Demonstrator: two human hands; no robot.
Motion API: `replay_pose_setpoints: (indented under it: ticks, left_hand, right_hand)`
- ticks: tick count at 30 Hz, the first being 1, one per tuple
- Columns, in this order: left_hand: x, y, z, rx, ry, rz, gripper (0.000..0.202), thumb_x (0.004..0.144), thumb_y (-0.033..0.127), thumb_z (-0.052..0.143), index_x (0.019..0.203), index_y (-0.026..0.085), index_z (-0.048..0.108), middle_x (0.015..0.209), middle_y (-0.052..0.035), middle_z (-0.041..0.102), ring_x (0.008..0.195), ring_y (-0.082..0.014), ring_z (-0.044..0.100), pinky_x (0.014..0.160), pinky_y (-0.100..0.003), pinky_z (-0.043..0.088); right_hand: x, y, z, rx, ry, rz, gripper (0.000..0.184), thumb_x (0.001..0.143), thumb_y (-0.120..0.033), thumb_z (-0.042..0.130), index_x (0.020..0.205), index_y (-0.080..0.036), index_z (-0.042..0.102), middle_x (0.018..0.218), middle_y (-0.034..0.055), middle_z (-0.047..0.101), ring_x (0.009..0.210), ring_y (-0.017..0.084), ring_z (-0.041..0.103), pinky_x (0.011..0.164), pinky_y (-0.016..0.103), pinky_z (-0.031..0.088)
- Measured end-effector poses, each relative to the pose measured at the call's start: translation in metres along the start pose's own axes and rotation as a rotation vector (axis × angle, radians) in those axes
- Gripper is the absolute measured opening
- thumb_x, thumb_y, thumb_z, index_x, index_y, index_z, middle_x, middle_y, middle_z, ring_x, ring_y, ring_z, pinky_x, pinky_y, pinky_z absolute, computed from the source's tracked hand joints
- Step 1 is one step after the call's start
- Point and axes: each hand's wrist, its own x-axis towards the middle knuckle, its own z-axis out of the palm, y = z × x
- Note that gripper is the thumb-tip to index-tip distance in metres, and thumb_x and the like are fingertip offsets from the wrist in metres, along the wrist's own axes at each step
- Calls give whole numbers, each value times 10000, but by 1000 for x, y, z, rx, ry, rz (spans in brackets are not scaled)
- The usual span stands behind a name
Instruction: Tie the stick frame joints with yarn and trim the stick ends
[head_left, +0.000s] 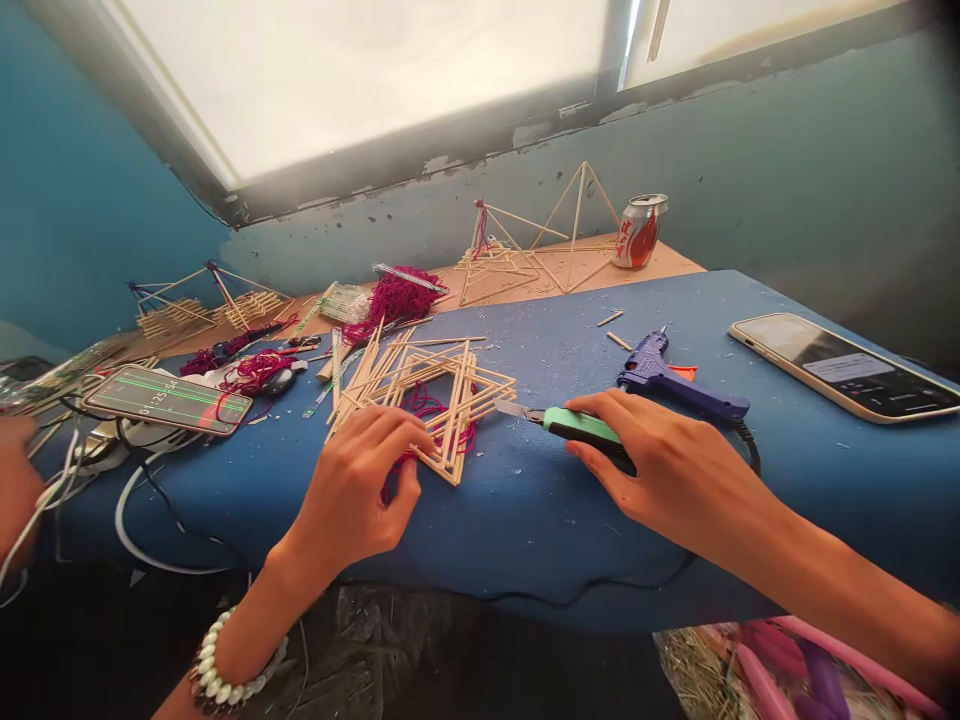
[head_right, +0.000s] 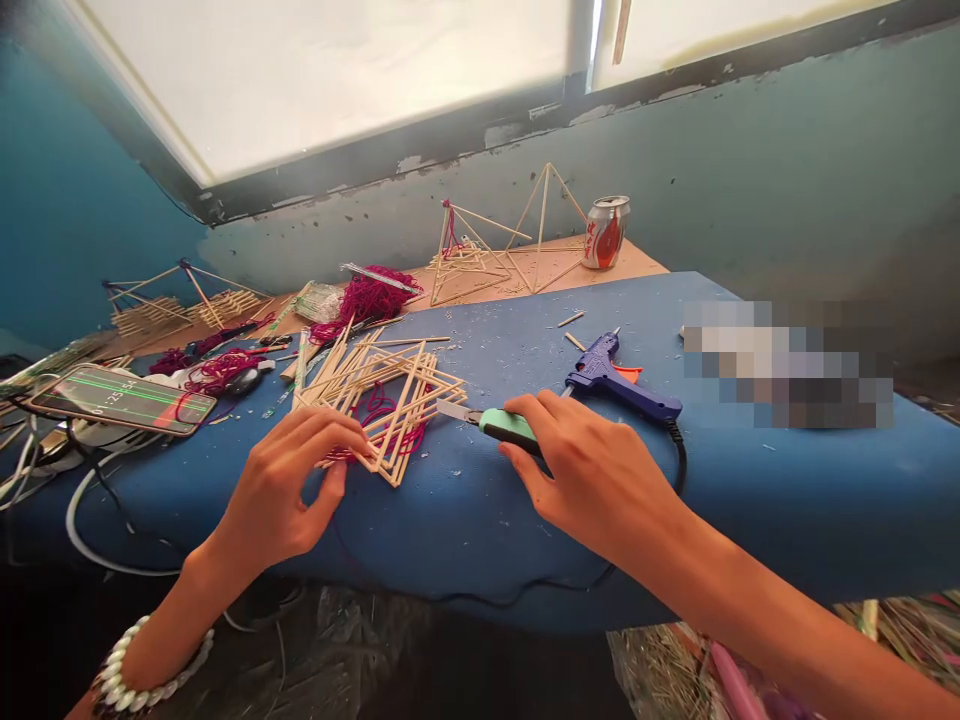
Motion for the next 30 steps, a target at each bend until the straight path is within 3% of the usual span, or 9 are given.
replay_pose_setpoints:
  ticks: [2, 5, 11, 19, 26, 30]
  left_hand:
    - [7, 6, 5, 117, 17, -147, 135, 1005, 277, 555, 968, 212, 666, 974, -58, 729, 961, -263, 663, 877, -459, 540]
    - [19, 11, 15, 236, -30, -246, 274, 974, 473, 653, 1033, 215, 722, 1035, -74, 732, 1010, -305, 667, 901, -485, 538]
    - [13, 5, 23, 179, -42, -270, 183, 998, 353, 637, 1076, 249, 766, 1014, -43, 735, 980, -241, 679, 808, -379, 542]
    - [-1, -4, 28, 71, 14, -169, 233, 1038, 289, 581, 1202, 210, 727, 1091, -63, 707, 1011, -226, 668, 859, -381, 564]
    - [-2, -17, 25, -1, -31, -59, 262, 1047, 235, 585, 1288, 220, 685, 1176, -71, 704, 1100, -228, 625, 951, -399, 571]
    - [0, -25, 17, -75, -112, -19, 290, 1064, 246, 565, 1333, 233, 670, 1226, -72, 694, 1177, -230, 593, 1021, -419, 545]
  right_hand:
    - [10, -6, 1, 33, 17, 24, 260, 1020, -363, 567, 1231, -213, 594, 1086, 52, 728, 883, 250, 741, 671, 339, 479]
    - [29, -18, 0, 122, 16, 29, 241, 1006, -335, 572, 1209, -205, 583, 1077, 57, 725, 816, 225, 725, 666, 321, 443]
    - [52, -26, 0, 261, -173, -99, 212, 1021, -296, 528, 1212, -205, 539, 868, 23, 739, 715, 223, 706, 639, 298, 364]
    - [49, -22, 9, 270, -125, -153, 220, 1031, -301, 507, 1231, -212, 519, 899, 28, 734, 702, 216, 687, 648, 295, 386]
    - [46, -24, 12, 191, -116, -150, 184, 1033, -295, 507, 1199, -215, 507, 816, 2, 695, 617, 198, 633, 607, 289, 368]
    - [43, -23, 13, 189, -122, -157, 164, 1040, -284, 499, 1191, -221, 502, 785, -9, 684, 579, 188, 609, 587, 286, 362]
